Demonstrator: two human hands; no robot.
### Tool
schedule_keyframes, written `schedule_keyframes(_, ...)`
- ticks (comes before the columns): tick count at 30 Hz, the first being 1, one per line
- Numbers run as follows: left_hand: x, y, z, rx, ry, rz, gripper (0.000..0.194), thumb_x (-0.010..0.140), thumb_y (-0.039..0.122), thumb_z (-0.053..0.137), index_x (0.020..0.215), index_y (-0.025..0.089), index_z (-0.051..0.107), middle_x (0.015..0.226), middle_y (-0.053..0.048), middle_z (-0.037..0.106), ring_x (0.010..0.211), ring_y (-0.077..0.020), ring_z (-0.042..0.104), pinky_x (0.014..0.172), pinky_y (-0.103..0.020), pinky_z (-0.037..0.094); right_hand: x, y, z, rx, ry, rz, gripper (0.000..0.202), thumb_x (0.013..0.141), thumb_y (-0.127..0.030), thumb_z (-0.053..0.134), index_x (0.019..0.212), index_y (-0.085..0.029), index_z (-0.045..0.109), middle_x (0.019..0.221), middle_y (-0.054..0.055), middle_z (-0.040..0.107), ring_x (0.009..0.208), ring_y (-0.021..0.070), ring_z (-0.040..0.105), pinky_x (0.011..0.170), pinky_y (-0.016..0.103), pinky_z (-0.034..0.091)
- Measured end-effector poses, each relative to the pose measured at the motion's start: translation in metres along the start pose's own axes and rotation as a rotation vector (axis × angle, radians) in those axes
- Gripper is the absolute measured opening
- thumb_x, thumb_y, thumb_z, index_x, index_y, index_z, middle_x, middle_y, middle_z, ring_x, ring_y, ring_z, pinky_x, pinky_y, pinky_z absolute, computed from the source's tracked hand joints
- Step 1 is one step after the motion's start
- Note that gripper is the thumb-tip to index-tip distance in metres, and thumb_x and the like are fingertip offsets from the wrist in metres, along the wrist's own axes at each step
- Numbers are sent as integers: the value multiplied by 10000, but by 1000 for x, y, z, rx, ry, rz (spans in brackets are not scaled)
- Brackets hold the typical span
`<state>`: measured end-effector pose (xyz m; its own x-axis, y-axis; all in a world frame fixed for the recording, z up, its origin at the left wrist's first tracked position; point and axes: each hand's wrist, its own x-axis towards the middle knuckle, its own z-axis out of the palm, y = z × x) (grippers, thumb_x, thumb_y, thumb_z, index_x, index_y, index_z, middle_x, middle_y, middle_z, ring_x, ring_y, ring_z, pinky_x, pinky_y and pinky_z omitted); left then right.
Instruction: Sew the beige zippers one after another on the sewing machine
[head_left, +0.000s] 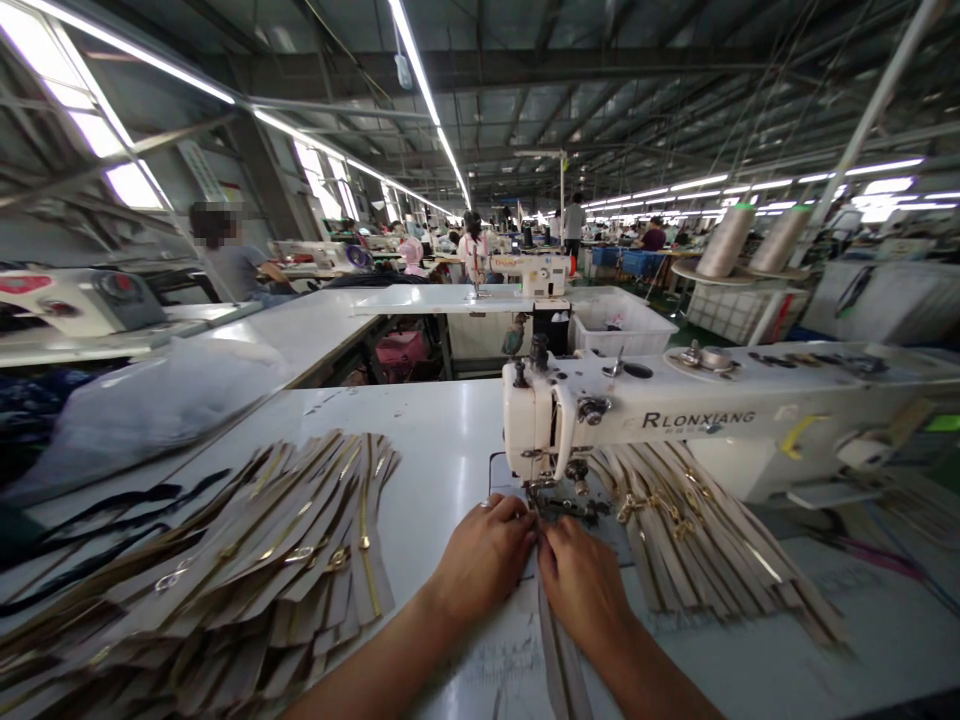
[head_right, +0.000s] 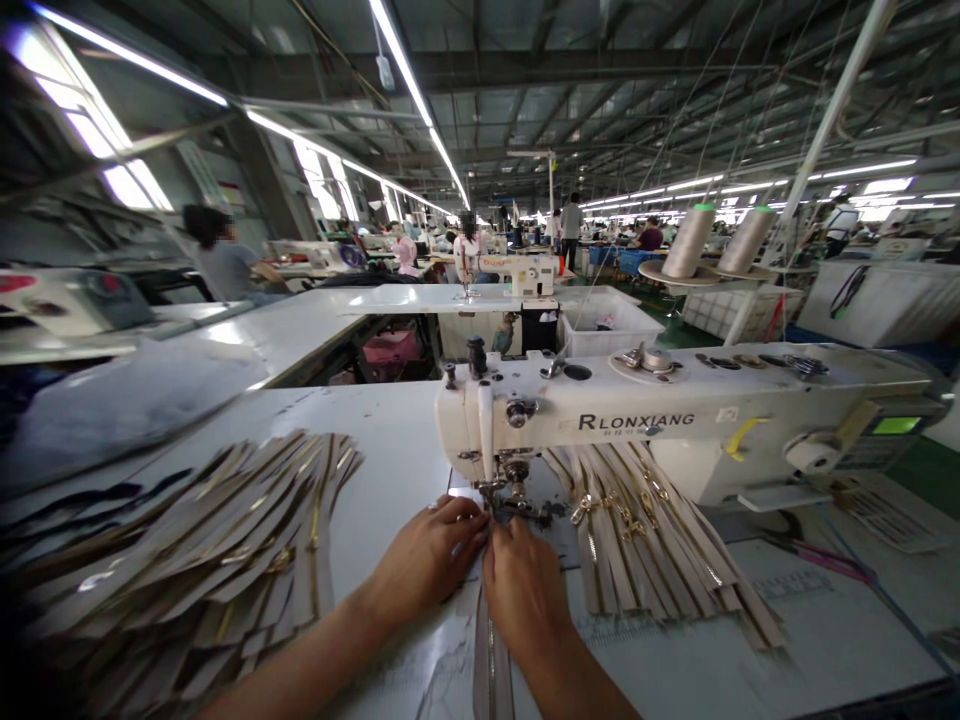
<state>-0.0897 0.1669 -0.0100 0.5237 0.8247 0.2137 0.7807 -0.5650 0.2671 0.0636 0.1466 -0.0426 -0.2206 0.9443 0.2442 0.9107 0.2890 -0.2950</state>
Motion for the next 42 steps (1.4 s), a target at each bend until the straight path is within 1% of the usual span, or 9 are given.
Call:
schedule_keyframes(7, 3, -6, 4, -70, 17, 8, 180, 896, 135, 536, 992, 180, 682, 973, -66, 606, 945, -218, 569, 875, -359, 502, 1, 1, 2, -43, -11, -32, 237, 931, -133, 442, 1034, -201, 645, 890, 45, 631, 769, 186, 637, 657, 271, 466)
schedule_keyframes(12, 1, -11, 7, -168, 38, 120, 280, 935, 124, 462, 1165, 187, 607, 1054, -74, 588, 982, -207, 548, 870, -338, 494, 0, 1, -2, -24, -40, -9, 244, 944, -142, 428, 1025, -178, 654, 911, 55, 640, 800, 201, 646, 685, 287, 485)
schedule_keyframes(15, 1, -14, 7, -198, 32, 173, 292, 937, 120, 450, 1161, 200, 619, 1050, -75, 581, 985, -206, 540, 868, -332, 488, -12, 4, -4, 67, -45, 18, 230, 929, -180, 476, 1088, -184, 642, 933, 53, 656, 820, 206, 650, 721, 291, 489)
schedule_keyframes(19, 1, -17, 9, -198, 39, 177, 294, 929, 110, 455, 1148, 197, 631, 1053, -80, 578, 980, -208, 537, 860, -330, 487, -36, 7, -5, 152, -17, 19, 288, 905, -152, 473, 1146, -211, 620, 901, 33, 651, 793, 190, 652, 738, 287, 489)
schedule_keyframes(24, 0, -17, 12, -202, 52, 173, 275, 937, 126, 455, 1132, 193, 638, 1043, -76, 587, 971, -206, 536, 849, -322, 488, -50, 6, 5, 75, 78, -37, 299, 914, -129, 431, 1129, -194, 628, 894, 53, 636, 772, 181, 647, 702, 273, 500)
schedule_keyframes(28, 0, -16, 12, -193, 53, 177, 282, 940, 127, 447, 1138, 195, 636, 1044, -76, 590, 965, -205, 535, 842, -317, 486, -49, 3, 16, -168, 95, -94, 340, 826, -31, 490, 1102, -145, 651, 912, 86, 650, 691, 178, 643, 622, 262, 508)
schedule_keyframes(31, 0, -16, 11, -183, 54, 179, 278, 953, 142, 428, 1127, 189, 640, 1042, -77, 597, 957, -206, 538, 844, -322, 484, -47, -1, 19, -300, 100, -95, 385, 767, 23, 505, 1078, -144, 660, 916, 85, 659, 645, 166, 634, 576, 247, 499)
schedule_keyframes(37, -2, -18, 11, -151, 48, 190, 277, 975, 179, 393, 1098, 177, 641, 994, -72, 619, 923, -201, 558, 828, -319, 485, -39, -4, 6, -308, 48, -120, 332, 793, 8, 506, 1021, -167, 672, 893, 61, 656, 630, 168, 627, 571, 269, 496)
schedule_keyframes(42, -3, -17, 10, -118, 60, 171, 241, 955, 168, 425, 1031, 174, 654, 954, -64, 631, 886, -201, 568, 787, -316, 488, -26, -6, -7, -214, -44, -109, 297, 838, -34, 479, 1009, -180, 674, 914, 59, 656, 696, 197, 645, 630, 304, 507)
